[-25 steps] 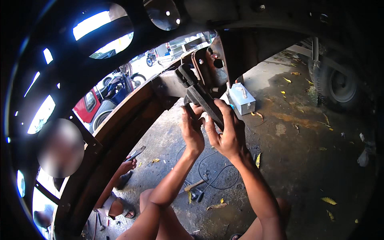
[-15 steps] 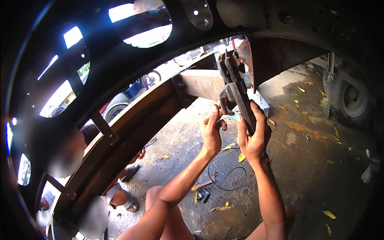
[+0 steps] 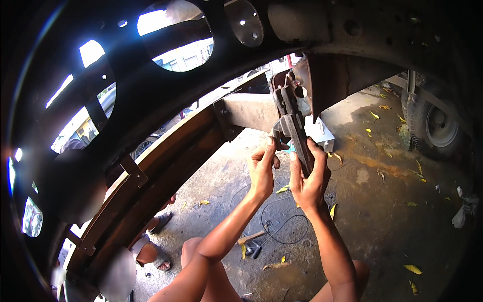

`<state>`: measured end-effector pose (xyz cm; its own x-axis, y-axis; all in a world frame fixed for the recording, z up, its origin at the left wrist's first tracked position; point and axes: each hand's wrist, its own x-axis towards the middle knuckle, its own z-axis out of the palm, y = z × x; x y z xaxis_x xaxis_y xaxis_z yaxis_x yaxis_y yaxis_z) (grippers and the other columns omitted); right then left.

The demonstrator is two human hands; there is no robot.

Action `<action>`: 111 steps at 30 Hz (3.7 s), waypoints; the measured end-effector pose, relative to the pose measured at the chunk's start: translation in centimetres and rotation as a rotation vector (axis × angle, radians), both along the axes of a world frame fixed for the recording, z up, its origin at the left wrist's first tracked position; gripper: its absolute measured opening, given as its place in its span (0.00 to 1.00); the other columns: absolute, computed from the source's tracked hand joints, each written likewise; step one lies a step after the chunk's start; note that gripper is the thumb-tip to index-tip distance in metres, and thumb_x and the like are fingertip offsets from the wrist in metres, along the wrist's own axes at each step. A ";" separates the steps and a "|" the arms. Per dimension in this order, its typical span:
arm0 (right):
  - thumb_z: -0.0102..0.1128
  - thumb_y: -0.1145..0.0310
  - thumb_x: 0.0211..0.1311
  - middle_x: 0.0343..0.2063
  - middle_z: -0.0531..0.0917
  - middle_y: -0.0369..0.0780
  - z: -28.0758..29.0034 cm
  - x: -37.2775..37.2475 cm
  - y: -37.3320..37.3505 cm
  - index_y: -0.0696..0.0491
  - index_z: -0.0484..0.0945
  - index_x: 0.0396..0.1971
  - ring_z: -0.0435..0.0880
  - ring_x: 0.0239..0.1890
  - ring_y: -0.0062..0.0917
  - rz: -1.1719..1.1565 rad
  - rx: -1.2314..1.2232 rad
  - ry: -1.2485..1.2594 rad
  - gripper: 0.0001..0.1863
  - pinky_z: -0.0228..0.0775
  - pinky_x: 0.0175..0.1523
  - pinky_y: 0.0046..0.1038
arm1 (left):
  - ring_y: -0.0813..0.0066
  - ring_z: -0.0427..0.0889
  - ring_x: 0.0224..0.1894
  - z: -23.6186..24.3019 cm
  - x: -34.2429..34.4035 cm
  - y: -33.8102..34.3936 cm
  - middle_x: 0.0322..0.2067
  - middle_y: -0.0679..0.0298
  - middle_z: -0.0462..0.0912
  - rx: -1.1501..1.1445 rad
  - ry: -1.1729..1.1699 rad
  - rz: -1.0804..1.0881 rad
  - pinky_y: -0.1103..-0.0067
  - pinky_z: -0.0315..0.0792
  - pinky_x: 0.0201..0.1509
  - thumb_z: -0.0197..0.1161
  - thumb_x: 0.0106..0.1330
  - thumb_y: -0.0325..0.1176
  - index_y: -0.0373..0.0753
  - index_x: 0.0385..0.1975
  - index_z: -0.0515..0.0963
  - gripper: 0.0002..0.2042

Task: The person welds a metal frame using a handheld welding torch, producing bright sparks. They pause to replace the welding rod and continue welding the same joint area.

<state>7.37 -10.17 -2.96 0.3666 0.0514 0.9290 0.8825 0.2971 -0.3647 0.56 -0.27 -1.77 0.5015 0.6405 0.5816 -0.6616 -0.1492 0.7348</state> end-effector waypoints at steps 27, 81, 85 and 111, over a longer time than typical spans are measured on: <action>0.59 0.71 0.66 0.38 0.80 0.53 1.6 0.1 -0.8 0.62 0.69 0.54 0.84 0.38 0.47 -0.067 -0.061 0.051 0.19 0.78 0.36 0.37 | 0.91 0.61 0.18 0.5 0.8 -0.5 0.25 0.70 0.84 -0.059 0.064 0.122 0.87 0.55 0.21 0.59 0.73 0.42 0.35 0.34 0.86 0.16; 0.58 0.67 0.67 0.41 0.80 0.54 1.4 0.5 0.2 0.64 0.68 0.56 0.85 0.34 0.45 -0.052 -0.033 -0.037 0.23 0.79 0.30 0.36 | 0.92 0.68 0.27 -0.1 0.3 0.3 0.37 0.70 0.83 -0.108 0.050 -0.025 0.88 0.55 0.26 0.55 0.74 0.45 0.36 0.53 0.78 0.20; 0.58 0.66 0.68 0.40 0.80 0.55 1.6 0.2 0.1 0.64 0.69 0.56 0.85 0.33 0.46 -0.063 -0.065 0.006 0.23 0.79 0.30 0.37 | 0.92 0.61 0.21 0.1 0.5 0.0 0.38 0.68 0.85 -0.139 0.040 -0.004 0.87 0.52 0.23 0.57 0.73 0.42 0.37 0.50 0.81 0.16; 0.57 0.68 0.68 0.43 0.80 0.56 2.4 -0.2 -0.5 0.63 0.69 0.55 0.83 0.40 0.50 -0.071 -0.144 0.122 0.20 0.79 0.38 0.38 | 0.83 0.81 0.50 -0.1 0.2 0.7 0.48 0.66 0.85 -0.102 0.205 0.088 0.87 0.70 0.42 0.58 0.72 0.42 0.38 0.47 0.82 0.15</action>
<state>7.22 -10.70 -0.53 0.4834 0.1508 0.8623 0.8460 0.1727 -0.5045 0.77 0.47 -1.82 0.5421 0.7373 0.4032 -0.4847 -0.1176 0.8667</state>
